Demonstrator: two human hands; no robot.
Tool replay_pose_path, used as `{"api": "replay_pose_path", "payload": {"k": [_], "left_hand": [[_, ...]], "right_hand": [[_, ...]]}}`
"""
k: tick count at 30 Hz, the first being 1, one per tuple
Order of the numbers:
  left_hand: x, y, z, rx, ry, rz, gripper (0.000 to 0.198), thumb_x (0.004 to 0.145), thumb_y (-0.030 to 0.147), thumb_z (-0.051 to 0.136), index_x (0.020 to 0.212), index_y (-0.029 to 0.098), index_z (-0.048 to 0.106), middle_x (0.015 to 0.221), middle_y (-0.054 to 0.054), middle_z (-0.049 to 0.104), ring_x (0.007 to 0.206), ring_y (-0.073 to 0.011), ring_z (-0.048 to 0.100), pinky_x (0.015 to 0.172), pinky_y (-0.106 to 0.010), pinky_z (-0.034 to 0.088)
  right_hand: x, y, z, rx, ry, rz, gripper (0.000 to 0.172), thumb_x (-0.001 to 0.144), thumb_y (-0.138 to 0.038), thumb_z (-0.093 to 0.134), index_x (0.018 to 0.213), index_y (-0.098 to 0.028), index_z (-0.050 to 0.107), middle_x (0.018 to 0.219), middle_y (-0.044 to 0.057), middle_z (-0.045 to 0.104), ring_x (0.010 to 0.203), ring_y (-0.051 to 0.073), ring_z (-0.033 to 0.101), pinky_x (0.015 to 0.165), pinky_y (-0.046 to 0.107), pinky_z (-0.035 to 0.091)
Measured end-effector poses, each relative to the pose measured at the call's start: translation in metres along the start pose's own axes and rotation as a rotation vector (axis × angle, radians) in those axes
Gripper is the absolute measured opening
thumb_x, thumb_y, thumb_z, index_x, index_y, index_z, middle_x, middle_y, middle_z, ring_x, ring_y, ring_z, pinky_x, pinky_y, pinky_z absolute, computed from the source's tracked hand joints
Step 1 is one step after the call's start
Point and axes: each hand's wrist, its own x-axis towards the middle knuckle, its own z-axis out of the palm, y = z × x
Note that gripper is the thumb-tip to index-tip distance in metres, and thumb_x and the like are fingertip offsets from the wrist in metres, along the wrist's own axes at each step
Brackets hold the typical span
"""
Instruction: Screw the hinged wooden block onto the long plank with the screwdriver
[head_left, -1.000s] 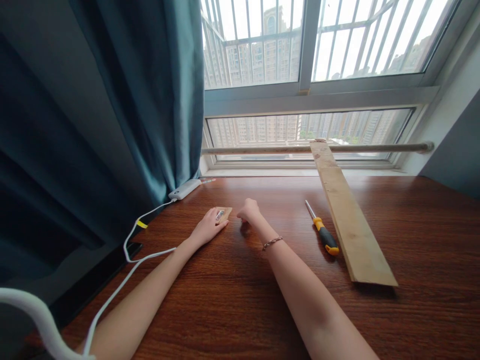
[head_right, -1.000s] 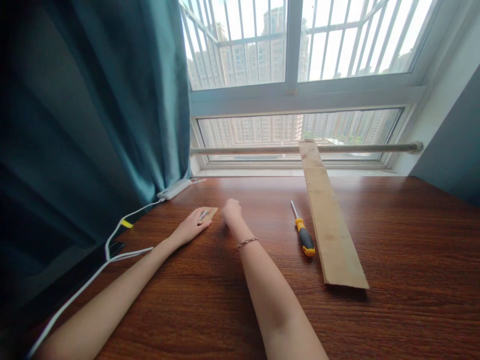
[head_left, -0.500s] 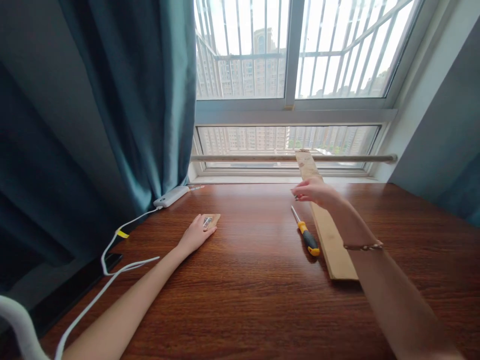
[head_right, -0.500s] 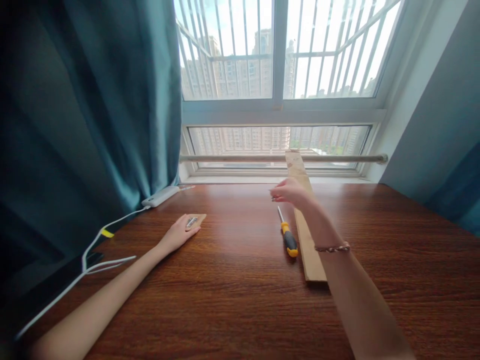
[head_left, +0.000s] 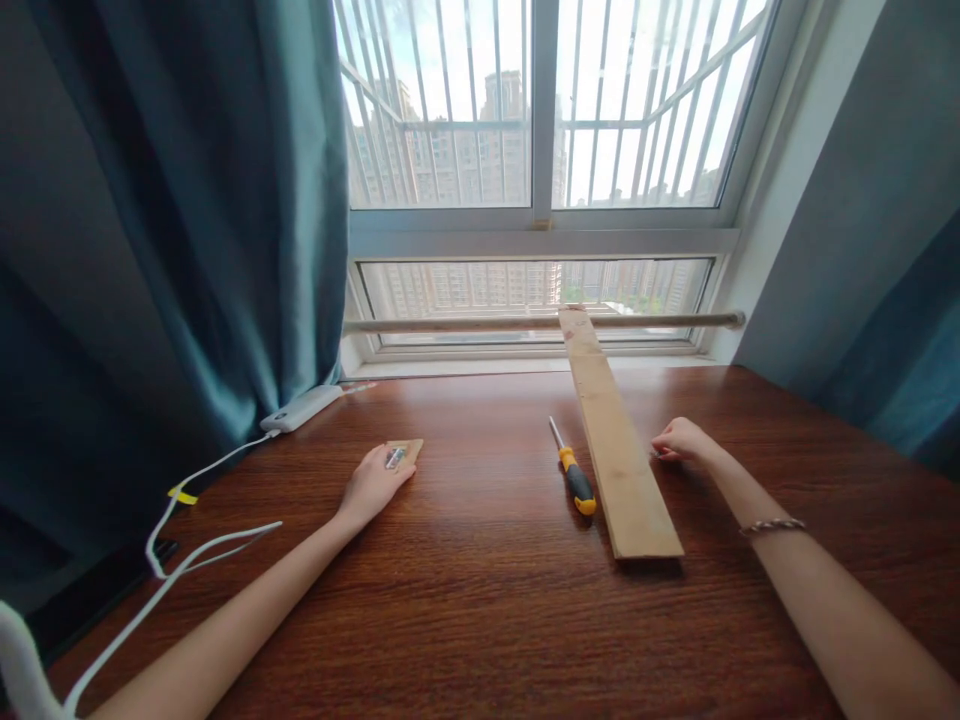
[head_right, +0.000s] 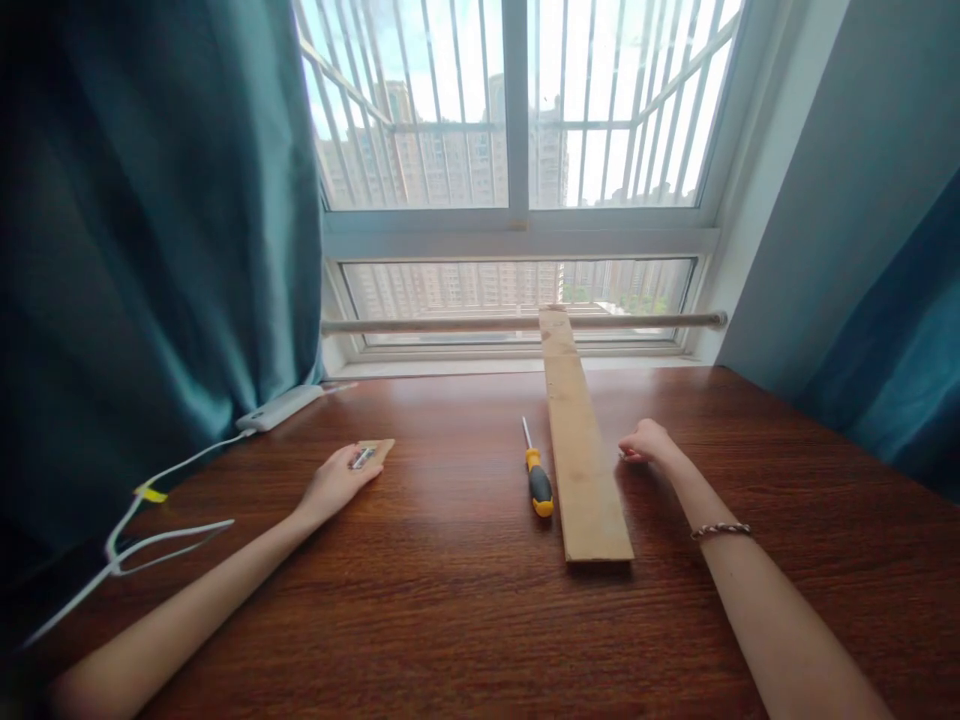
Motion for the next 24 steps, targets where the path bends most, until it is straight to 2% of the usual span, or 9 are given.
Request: {"api": "replay_pose_path", "payload": {"k": [5,9,11,15,19,24], "left_hand": [[-0.012,0.038,0.012,-0.026,-0.044,0.135,0.050,0.074,0.046,0.057,0.113,0.015,0.057,0.132,-0.013,0.049,0.120,-0.0265,0.047,0.100,-0.034,0.035],[-0.022,0.074,0.017,-0.002,-0.063,0.235,0.052,0.073,0.047,0.060,0.114,0.015,0.057,0.122,-0.012,0.055,0.116,-0.0270,0.048,0.101,-0.036,0.034],[-0.027,0.092,0.018,0.036,-0.076,0.250,0.056,0.073,0.049,0.060,0.116,0.014,0.056,0.123,-0.013,0.055,0.115,-0.0286,0.047,0.099,-0.038,0.035],[-0.037,0.123,0.024,0.145,-0.085,0.184,0.063,0.073,0.057,0.058,0.121,0.017,0.053,0.135,-0.014,0.045,0.115,-0.0356,0.043,0.092,-0.047,0.036],[-0.044,0.137,0.032,0.169,-0.098,0.195,0.063,0.076,0.062,0.052,0.123,0.019,0.051,0.139,-0.014,0.041,0.118,-0.0353,0.039,0.092,-0.047,0.035],[-0.048,0.136,0.036,0.168,-0.056,0.210,0.064,0.080,0.061,0.046,0.125,0.015,0.049,0.140,-0.015,0.040,0.118,-0.0340,0.038,0.095,-0.046,0.032]], "right_hand": [[0.014,0.002,0.008,-0.062,-0.044,0.025,0.020,0.052,0.000,0.065,0.041,-0.010,0.052,0.040,0.004,0.054,0.042,0.012,0.055,0.045,0.019,0.051],[0.020,0.003,0.009,-0.124,-0.058,0.035,0.016,0.051,-0.003,0.069,0.044,-0.009,0.056,0.045,0.007,0.058,0.045,0.014,0.059,0.043,0.019,0.050],[0.020,0.002,0.008,-0.151,-0.064,0.034,0.015,0.052,-0.005,0.071,0.046,-0.009,0.058,0.047,0.008,0.060,0.046,0.014,0.059,0.043,0.019,0.049],[0.016,-0.001,0.005,-0.214,-0.060,0.025,0.015,0.055,-0.011,0.075,0.050,-0.008,0.061,0.047,0.008,0.060,0.043,0.012,0.056,0.042,0.018,0.047],[0.010,-0.004,0.003,-0.291,-0.050,-0.013,0.017,0.059,-0.016,0.074,0.051,-0.009,0.061,0.048,0.007,0.060,0.041,0.010,0.052,0.042,0.019,0.044],[0.011,-0.002,0.002,-0.404,-0.029,-0.068,0.020,0.060,-0.023,0.075,0.052,-0.011,0.062,0.047,0.006,0.059,0.045,0.013,0.054,0.047,0.022,0.043]]}}
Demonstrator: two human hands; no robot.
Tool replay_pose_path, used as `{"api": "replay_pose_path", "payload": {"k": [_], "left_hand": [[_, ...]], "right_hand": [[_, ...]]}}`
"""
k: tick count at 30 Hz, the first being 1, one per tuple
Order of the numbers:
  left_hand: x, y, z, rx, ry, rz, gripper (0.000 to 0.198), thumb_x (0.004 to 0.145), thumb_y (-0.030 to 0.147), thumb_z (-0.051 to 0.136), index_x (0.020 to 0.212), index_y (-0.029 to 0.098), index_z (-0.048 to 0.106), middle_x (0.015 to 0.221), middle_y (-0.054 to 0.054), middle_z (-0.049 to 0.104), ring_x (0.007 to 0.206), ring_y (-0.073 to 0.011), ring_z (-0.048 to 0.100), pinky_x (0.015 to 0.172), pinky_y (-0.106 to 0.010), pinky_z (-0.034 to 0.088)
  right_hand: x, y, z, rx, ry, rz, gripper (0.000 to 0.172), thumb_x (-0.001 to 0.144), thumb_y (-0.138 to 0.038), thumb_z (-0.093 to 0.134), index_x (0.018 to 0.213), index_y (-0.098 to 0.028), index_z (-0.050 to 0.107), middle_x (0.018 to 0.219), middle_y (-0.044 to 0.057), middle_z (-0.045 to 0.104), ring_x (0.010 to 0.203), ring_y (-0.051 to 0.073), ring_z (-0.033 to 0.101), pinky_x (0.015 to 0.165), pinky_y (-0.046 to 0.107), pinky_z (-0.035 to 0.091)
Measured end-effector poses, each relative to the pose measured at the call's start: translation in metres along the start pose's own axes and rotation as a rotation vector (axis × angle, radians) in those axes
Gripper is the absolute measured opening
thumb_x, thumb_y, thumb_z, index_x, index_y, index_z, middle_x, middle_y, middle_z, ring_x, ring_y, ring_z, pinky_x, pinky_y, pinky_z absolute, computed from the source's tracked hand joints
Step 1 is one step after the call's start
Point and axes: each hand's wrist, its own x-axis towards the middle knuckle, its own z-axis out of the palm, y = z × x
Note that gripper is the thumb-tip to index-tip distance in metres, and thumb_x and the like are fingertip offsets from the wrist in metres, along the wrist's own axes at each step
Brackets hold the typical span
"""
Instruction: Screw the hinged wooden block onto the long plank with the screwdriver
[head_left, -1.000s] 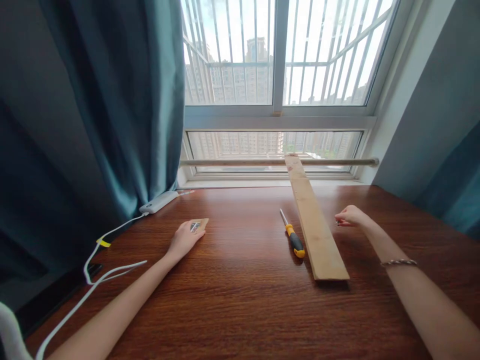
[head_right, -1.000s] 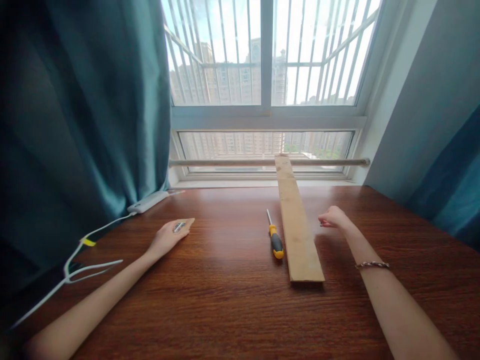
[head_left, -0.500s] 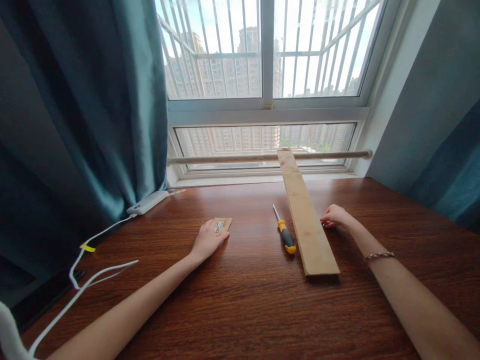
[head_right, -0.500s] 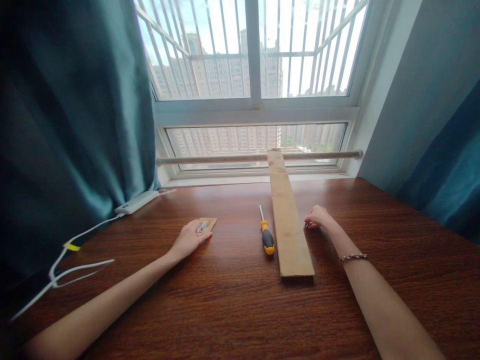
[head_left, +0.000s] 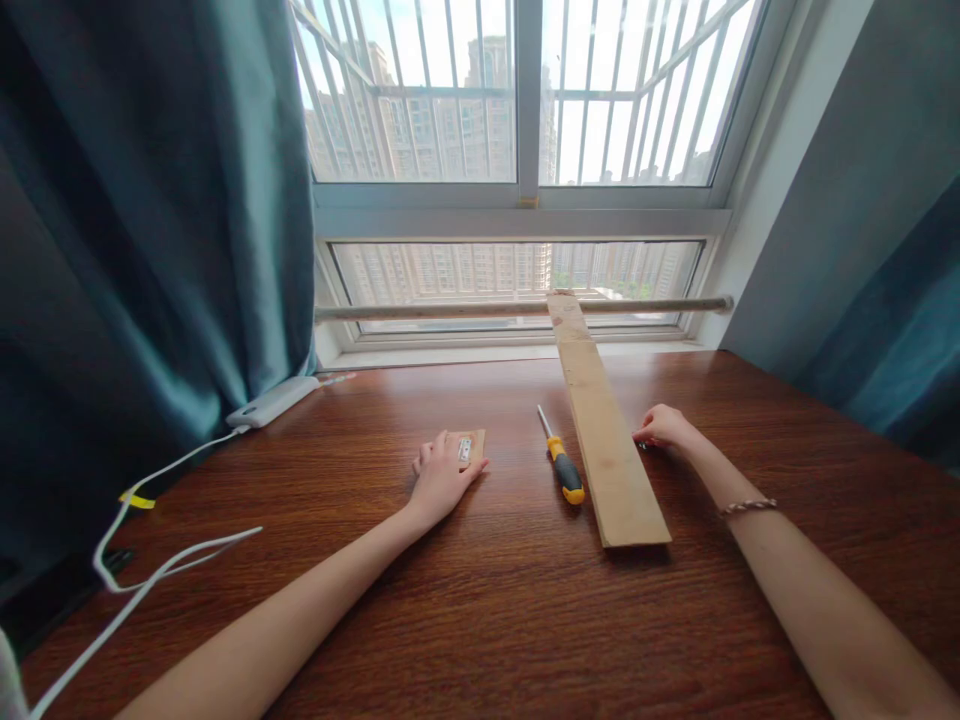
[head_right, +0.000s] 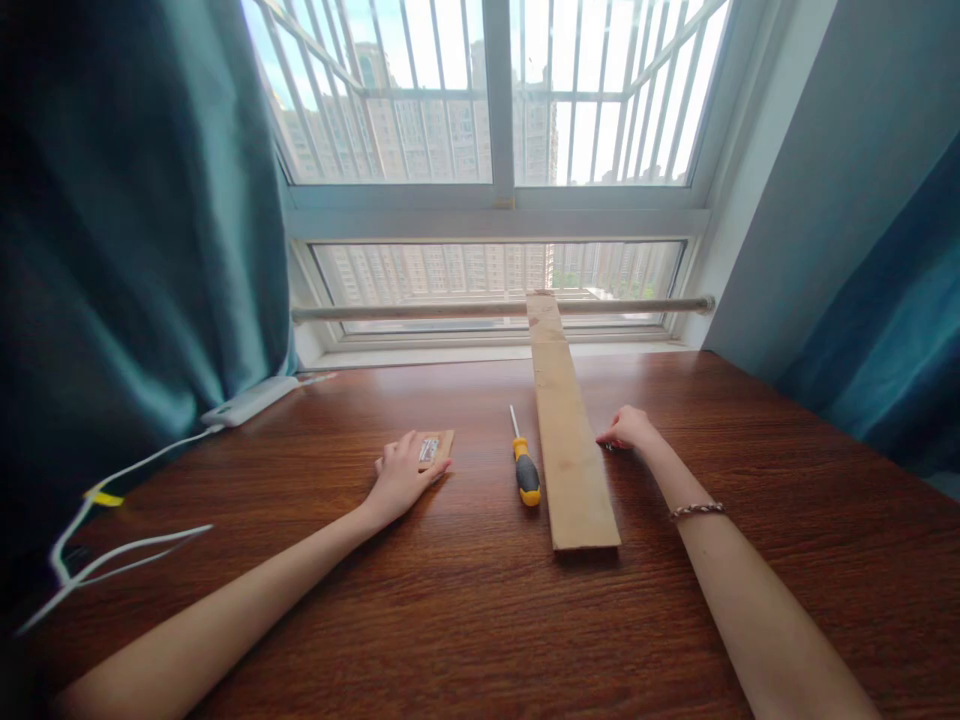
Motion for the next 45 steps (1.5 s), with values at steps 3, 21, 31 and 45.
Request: {"api": "replay_pose_path", "payload": {"k": [3,21,31,45], "left_hand": [[-0.001,-0.001,0.000,-0.012,0.005,0.004,0.064,0.081,0.060,0.045,0.127,0.015,0.047,0.139,-0.014,0.041,0.117,-0.0330,0.039,0.094,-0.046,0.033],[-0.003,0.002,-0.003,-0.040,-0.012,0.023,0.058,0.082,0.058,0.046,0.124,0.019,0.050,0.136,-0.014,0.043,0.115,-0.0324,0.037,0.092,-0.046,0.033],[-0.003,0.000,-0.001,-0.036,0.004,0.035,0.059,0.082,0.058,0.044,0.124,0.016,0.048,0.135,-0.015,0.045,0.114,-0.0322,0.038,0.091,-0.046,0.034],[-0.004,0.001,0.000,-0.046,0.036,0.025,0.059,0.084,0.057,0.042,0.126,0.015,0.049,0.141,-0.017,0.037,0.125,-0.0325,0.029,0.099,-0.047,0.028]], "right_hand": [[0.004,0.002,0.001,-0.045,0.006,-0.007,0.022,0.060,-0.025,0.076,0.052,-0.011,0.061,0.048,0.006,0.059,0.047,0.014,0.055,0.049,0.023,0.043],[0.017,0.026,-0.008,0.078,-0.127,-0.012,0.024,0.049,-0.025,0.081,0.061,-0.012,0.064,0.062,0.007,0.066,0.054,0.013,0.058,0.044,0.018,0.041],[0.014,0.010,-0.010,0.292,0.149,-0.041,0.021,0.062,-0.027,0.077,0.061,-0.012,0.062,0.058,0.007,0.064,0.064,0.018,0.063,0.055,0.020,0.048],[-0.033,-0.049,0.043,1.071,-0.063,-0.182,0.020,0.089,-0.026,0.044,0.091,-0.014,0.059,0.085,0.007,0.070,0.065,0.017,0.065,0.058,0.025,0.053]]}}
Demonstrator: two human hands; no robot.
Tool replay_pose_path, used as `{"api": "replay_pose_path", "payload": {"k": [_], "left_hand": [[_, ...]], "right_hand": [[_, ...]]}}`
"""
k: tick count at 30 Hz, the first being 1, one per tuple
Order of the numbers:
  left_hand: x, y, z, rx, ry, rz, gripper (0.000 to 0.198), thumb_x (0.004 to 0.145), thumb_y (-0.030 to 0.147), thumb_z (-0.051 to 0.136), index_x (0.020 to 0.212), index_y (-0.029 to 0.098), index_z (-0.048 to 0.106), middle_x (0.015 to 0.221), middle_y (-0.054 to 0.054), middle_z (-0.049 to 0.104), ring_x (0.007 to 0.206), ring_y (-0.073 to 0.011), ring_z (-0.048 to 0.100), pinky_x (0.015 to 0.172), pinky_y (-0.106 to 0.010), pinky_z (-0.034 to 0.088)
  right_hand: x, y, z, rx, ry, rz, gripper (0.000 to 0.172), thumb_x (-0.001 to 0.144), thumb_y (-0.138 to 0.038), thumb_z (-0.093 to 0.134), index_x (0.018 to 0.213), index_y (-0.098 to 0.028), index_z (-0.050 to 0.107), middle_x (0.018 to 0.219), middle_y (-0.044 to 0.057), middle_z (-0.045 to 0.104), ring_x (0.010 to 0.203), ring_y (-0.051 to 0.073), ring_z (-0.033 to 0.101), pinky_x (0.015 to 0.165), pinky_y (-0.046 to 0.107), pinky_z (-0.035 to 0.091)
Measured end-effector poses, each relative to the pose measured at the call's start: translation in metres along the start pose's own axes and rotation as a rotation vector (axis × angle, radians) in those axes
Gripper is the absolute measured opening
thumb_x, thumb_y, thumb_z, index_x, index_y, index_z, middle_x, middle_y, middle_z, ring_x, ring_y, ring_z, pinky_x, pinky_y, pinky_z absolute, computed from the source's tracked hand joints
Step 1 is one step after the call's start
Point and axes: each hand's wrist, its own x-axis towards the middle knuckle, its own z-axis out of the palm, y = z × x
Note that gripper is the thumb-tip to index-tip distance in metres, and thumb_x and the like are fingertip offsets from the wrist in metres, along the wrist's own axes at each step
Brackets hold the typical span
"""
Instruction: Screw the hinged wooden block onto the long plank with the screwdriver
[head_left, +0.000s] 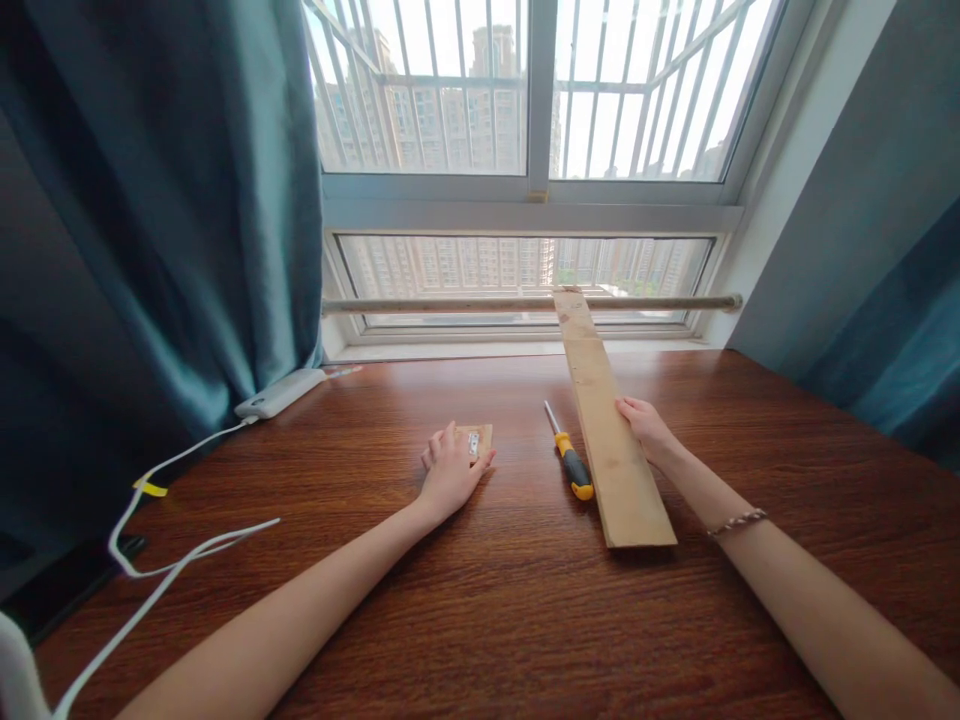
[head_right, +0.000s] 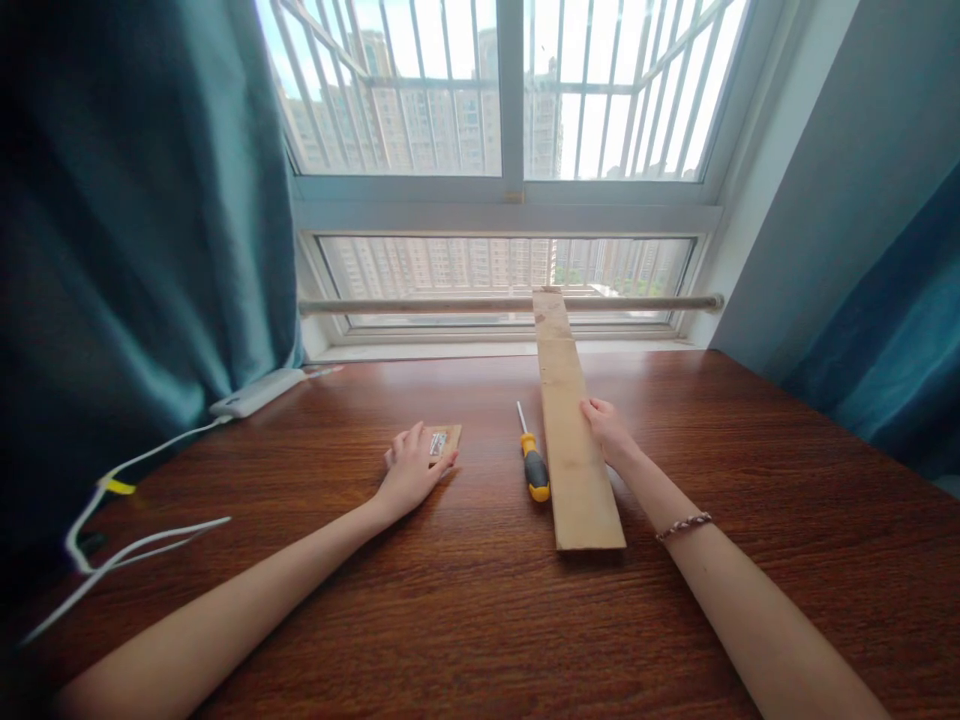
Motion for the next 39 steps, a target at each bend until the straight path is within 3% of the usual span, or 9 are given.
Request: {"api": "replay_pose_path", "payload": {"k": [8,13,18,20,23,27,31,35,39], "left_hand": [[-0.001,-0.001,0.001,-0.028,0.020,0.009,0.056,0.084,0.055,0.043,0.124,0.017,0.050,0.140,-0.018,0.037,0.126,-0.0319,0.029,0.101,-0.047,0.026],[-0.003,0.001,-0.002,-0.033,0.004,0.015,0.054,0.084,0.054,0.044,0.124,0.018,0.051,0.140,-0.018,0.037,0.127,-0.0327,0.029,0.101,-0.048,0.025],[-0.005,0.004,-0.006,-0.014,0.023,0.031,0.055,0.085,0.052,0.045,0.123,0.013,0.052,0.141,-0.021,0.035,0.127,-0.0349,0.029,0.101,-0.050,0.026],[-0.009,0.007,-0.010,-0.009,0.076,0.119,0.054,0.085,0.048,0.047,0.126,0.013,0.050,0.143,-0.020,0.033,0.130,-0.0348,0.026,0.103,-0.050,0.024],[-0.019,0.015,-0.021,-0.035,0.125,0.415,0.048,0.086,0.038,0.050,0.128,0.016,0.048,0.145,-0.015,0.032,0.133,-0.0324,0.022,0.107,-0.050,0.019],[-0.035,0.034,-0.033,-0.152,0.052,0.737,0.039,0.088,0.035,0.047,0.122,0.017,0.051,0.134,-0.014,0.046,0.125,-0.0287,0.037,0.105,-0.046,0.028],[-0.043,0.062,-0.034,-0.212,-0.134,0.645,0.038,0.083,0.037,0.053,0.115,0.016,0.050,0.103,-0.012,0.060,0.095,-0.0244,0.057,0.083,-0.036,0.047],[-0.037,0.087,-0.027,-0.245,-0.250,0.516,0.041,0.081,0.042,0.055,0.112,0.017,0.047,0.099,-0.011,0.063,0.087,-0.0242,0.062,0.071,-0.032,0.049],[-0.029,0.099,-0.026,-0.119,-0.317,0.454,0.034,0.086,0.045,0.046,0.098,0.015,0.054,0.091,-0.014,0.066,0.081,-0.0271,0.065,0.069,-0.035,0.049]], "right_hand": [[-0.012,-0.001,0.024,-0.006,-0.005,-0.014,0.023,0.085,-0.032,0.047,0.094,-0.014,0.059,0.097,0.010,0.070,0.079,0.021,0.067,0.064,0.027,0.055],[-0.011,0.004,0.039,0.034,-0.062,-0.038,0.025,0.084,-0.036,0.048,0.093,-0.015,0.058,0.090,0.010,0.070,0.074,0.021,0.067,0.062,0.029,0.055],[-0.012,0.003,0.048,-0.089,-0.048,-0.091,0.031,0.080,-0.045,0.051,0.088,-0.016,0.058,0.089,0.009,0.069,0.071,0.020,0.065,0.060,0.027,0.054],[-0.012,0.003,0.049,-0.108,-0.053,-0.088,0.032,0.081,-0.047,0.050,0.088,-0.017,0.058,0.089,0.008,0.069,0.071,0.019,0.065,0.059,0.026,0.054],[-0.010,0.006,0.047,-0.042,-0.057,-0.065,0.030,0.081,-0.045,0.049,0.091,-0.017,0.057,0.089,0.008,0.069,0.071,0.019,0.065,0.059,0.025,0.053],[-0.009,0.010,0.046,-0.019,-0.060,-0.078,0.032,0.082,-0.045,0.049,0.093,-0.016,0.056,0.091,0.008,0.069,0.073,0.019,0.065,0.060,0.026,0.053],[-0.010,0.009,0.045,-0.163,0.007,-0.108,0.041,0.079,-0.055,0.049,0.092,-0.017,0.057,0.089,0.007,0.069,0.080,0.020,0.065,0.065,0.025,0.054],[-0.007,0.012,0.043,-0.141,-0.009,-0.120,0.044,0.078,-0.057,0.048,0.095,-0.016,0.056,0.089,0.008,0.069,0.077,0.020,0.064,0.062,0.025,0.053],[-0.002,0.019,0.041,-0.064,-0.071,-0.157,0.045,0.073,-0.058,0.053,0.090,-0.015,0.056,0.084,0.008,0.068,0.067,0.019,0.063,0.057,0.026,0.050]]}}
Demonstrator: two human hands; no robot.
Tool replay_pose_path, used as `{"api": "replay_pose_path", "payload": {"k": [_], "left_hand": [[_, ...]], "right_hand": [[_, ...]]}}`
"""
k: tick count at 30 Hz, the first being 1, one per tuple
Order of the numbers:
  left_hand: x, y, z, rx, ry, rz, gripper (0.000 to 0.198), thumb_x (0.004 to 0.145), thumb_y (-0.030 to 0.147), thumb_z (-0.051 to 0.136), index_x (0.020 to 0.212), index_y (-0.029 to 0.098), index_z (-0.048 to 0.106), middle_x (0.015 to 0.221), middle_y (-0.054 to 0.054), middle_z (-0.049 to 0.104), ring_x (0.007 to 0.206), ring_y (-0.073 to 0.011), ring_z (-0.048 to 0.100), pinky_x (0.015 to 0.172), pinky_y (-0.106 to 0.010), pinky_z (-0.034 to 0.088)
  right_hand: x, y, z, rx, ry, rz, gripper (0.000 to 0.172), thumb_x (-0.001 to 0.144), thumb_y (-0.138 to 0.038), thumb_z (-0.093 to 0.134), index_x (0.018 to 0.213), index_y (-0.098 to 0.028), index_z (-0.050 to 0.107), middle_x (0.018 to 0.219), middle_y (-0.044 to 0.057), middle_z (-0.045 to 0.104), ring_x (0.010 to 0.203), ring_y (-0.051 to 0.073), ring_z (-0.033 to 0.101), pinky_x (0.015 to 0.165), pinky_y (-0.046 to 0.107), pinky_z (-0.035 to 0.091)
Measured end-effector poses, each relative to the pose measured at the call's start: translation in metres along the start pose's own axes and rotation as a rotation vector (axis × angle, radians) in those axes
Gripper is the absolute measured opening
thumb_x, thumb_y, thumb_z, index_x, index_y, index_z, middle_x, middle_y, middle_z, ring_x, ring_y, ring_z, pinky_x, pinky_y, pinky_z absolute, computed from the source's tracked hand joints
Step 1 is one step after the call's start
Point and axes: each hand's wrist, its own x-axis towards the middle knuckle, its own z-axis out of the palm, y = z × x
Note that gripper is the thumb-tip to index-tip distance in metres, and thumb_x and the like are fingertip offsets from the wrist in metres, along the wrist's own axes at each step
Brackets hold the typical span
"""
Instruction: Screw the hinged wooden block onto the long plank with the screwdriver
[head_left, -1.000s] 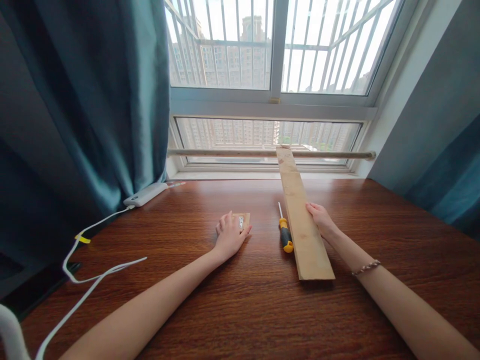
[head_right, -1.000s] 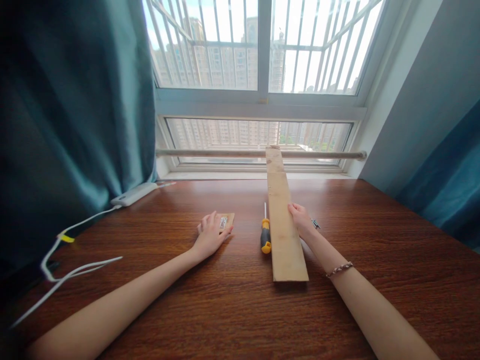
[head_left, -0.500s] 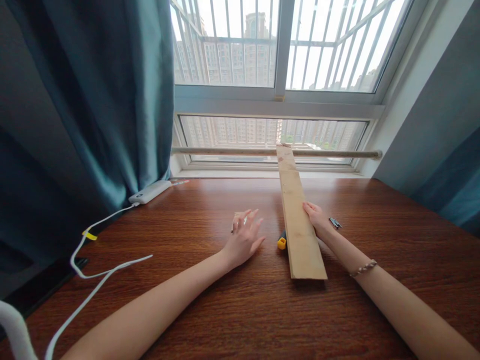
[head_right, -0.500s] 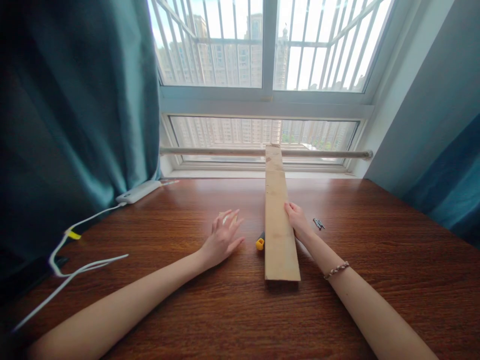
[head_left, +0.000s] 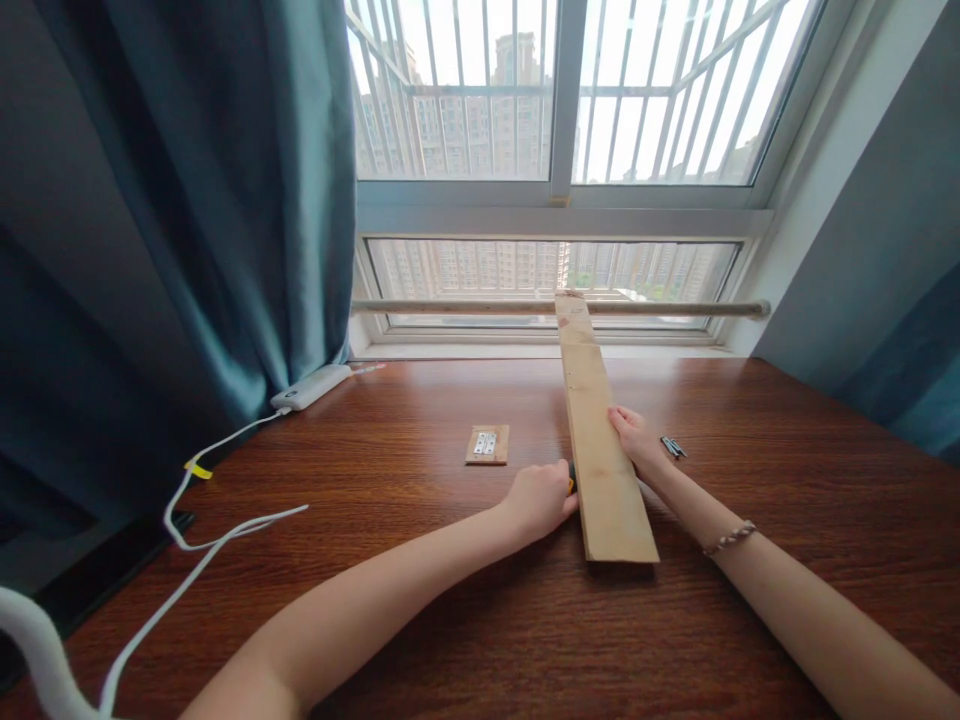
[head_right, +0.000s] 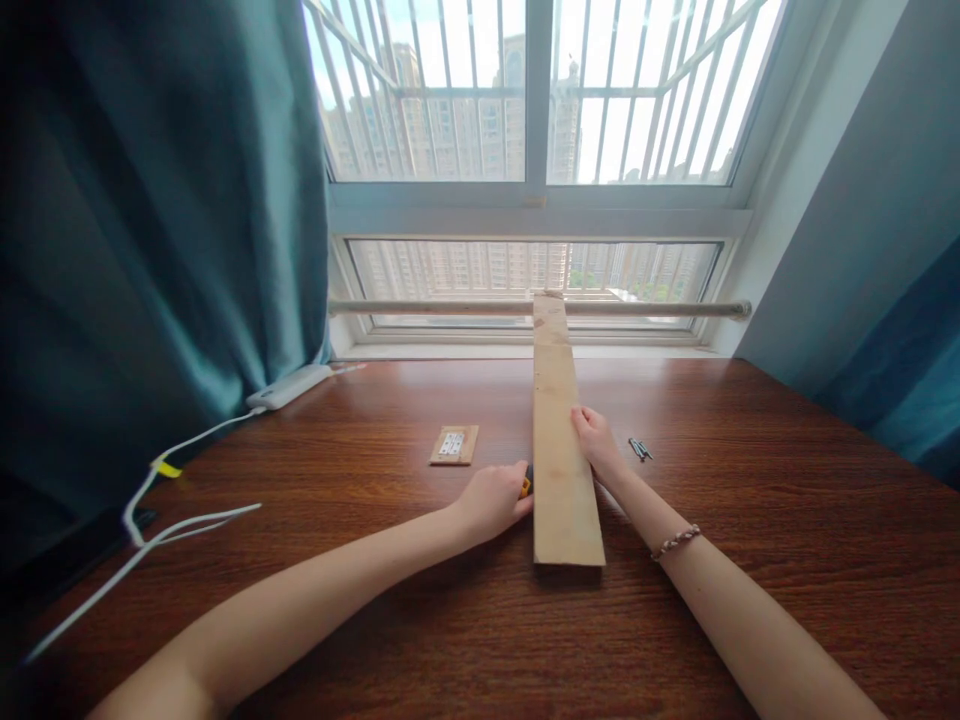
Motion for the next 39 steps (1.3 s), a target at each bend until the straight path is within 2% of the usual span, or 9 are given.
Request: {"api": "replay_pose_path", "payload": {"k": [5,13,20,24,27,29,32,35,39], "left_hand": [[-0.013,-0.004,-0.010,0.002,0.019,-0.100,0.032,0.090,0.041,0.040,0.092,0.013,0.055,0.084,-0.012,0.066,0.077,-0.0248,0.065,0.065,-0.031,0.046],[-0.049,-0.044,-0.038,-0.357,0.291,-0.220,0.031,0.089,0.042,0.041,0.084,0.016,0.057,0.067,-0.002,0.056,0.063,-0.0166,0.051,0.059,-0.027,0.034],[-0.066,-0.054,-0.021,-0.848,0.368,-0.316,0.035,0.088,0.049,0.041,0.078,0.017,0.051,0.058,0.004,0.043,0.054,-0.0121,0.042,0.054,-0.025,0.032],[-0.072,-0.050,-0.015,-1.051,0.403,-0.326,0.035,0.088,0.050,0.041,0.078,0.017,0.048,0.058,0.005,0.043,0.050,-0.0098,0.038,0.050,-0.023,0.031],[-0.071,-0.042,-0.019,-1.122,0.414,-0.269,0.033,0.089,0.048,0.043,0.092,0.015,0.050,0.062,0.004,0.045,0.052,-0.0098,0.042,0.050,-0.023,0.034],[-0.067,-0.033,-0.022,-1.102,0.405,-0.211,0.035,0.089,0.045,0.044,0.104,0.014,0.051,0.067,0.002,0.050,0.057,-0.0109,0.046,0.054,-0.023,0.039],[-0.058,-0.014,-0.025,-1.010,0.394,-0.049,0.041,0.089,0.041,0.048,0.120,0.015,0.048,0.091,-0.006,0.060,0.077,-0.0153,0.056,0.071,-0.028,0.046],[-0.048,0.002,-0.022,-0.896,0.398,0.127,0.053,0.087,0.040,0.051,0.133,0.016,0.039,0.110,-0.011,0.058,0.095,-0.0199,0.056,0.085,-0.033,0.046],[-0.039,-0.010,-0.024,-0.580,0.324,0.377,0.056,0.085,0.040,0.056,0.132,0.013,0.041,0.087,-0.008,0.062,0.074,-0.0166,0.058,0.070,-0.029,0.050]], "right_hand": [[0.002,0.005,0.000,0.046,0.018,-0.058,0.044,0.070,-0.058,0.058,0.079,-0.015,0.057,0.076,0.006,0.068,0.062,0.019,0.060,0.054,0.027,0.047],[0.013,0.006,0.004,0.088,-0.014,-0.042,0.039,0.072,-0.055,0.058,0.080,-0.017,0.058,0.077,0.005,0.068,0.064,0.019,0.061,0.057,0.028,0.049],[0.025,0.000,0.022,0.081,-0.037,-0.031,0.039,0.075,-0.052,0.053,0.089,-0.016,0.057,0.082,0.008,0.067,0.065,0.019,0.060,0.058,0.030,0.050],[0.026,-0.009,0.024,-0.198,0.181,-0.146,0.048,0.076,-0.055,0.047,0.097,-0.013,0.055,0.102,0.017,0.062,0.094,0.029,0.058,0.083,0.045,0.047],[0.005,-0.027,0.034,-0.367,0.360,-0.420,0.058,0.074,-0.055,0.053,0.111,-0.011,0.050,0.124,0.021,0.049,0.118,0.033,0.043,0.099,0.051,0.035],[-0.020,-0.040,0.049,-0.314,0.145,-0.485,0.051,0.081,-0.054,0.049,0.113,-0.014,0.050,0.119,0.017,0.054,0.108,0.027,0.051,0.095,0.047,0.040],[-0.063,-0.055,0.076,0.006,-0.283,-0.300,0.044,0.088,-0.052,0.041,0.115,-0.017,0.046,0.101,0.011,0.062,0.088,0.021,0.060,0.080,0.038,0.049],[-0.088,-0.065,0.083,0.141,-0.256,-0.231,0.035,0.084,-0.047,0.052,0.105,-0.019,0.047,0.090,0.006,0.064,0.082,0.017,0.060,0.078,0.031,0.048],[-0.082,-0.067,0.043,0.103,-0.034,-0.173,0.029,0.082,-0.046,0.055,0.088,-0.019,0.048,0.065,-0.001,0.058,0.060,0.013,0.054,0.059,0.025,0.044]]}}
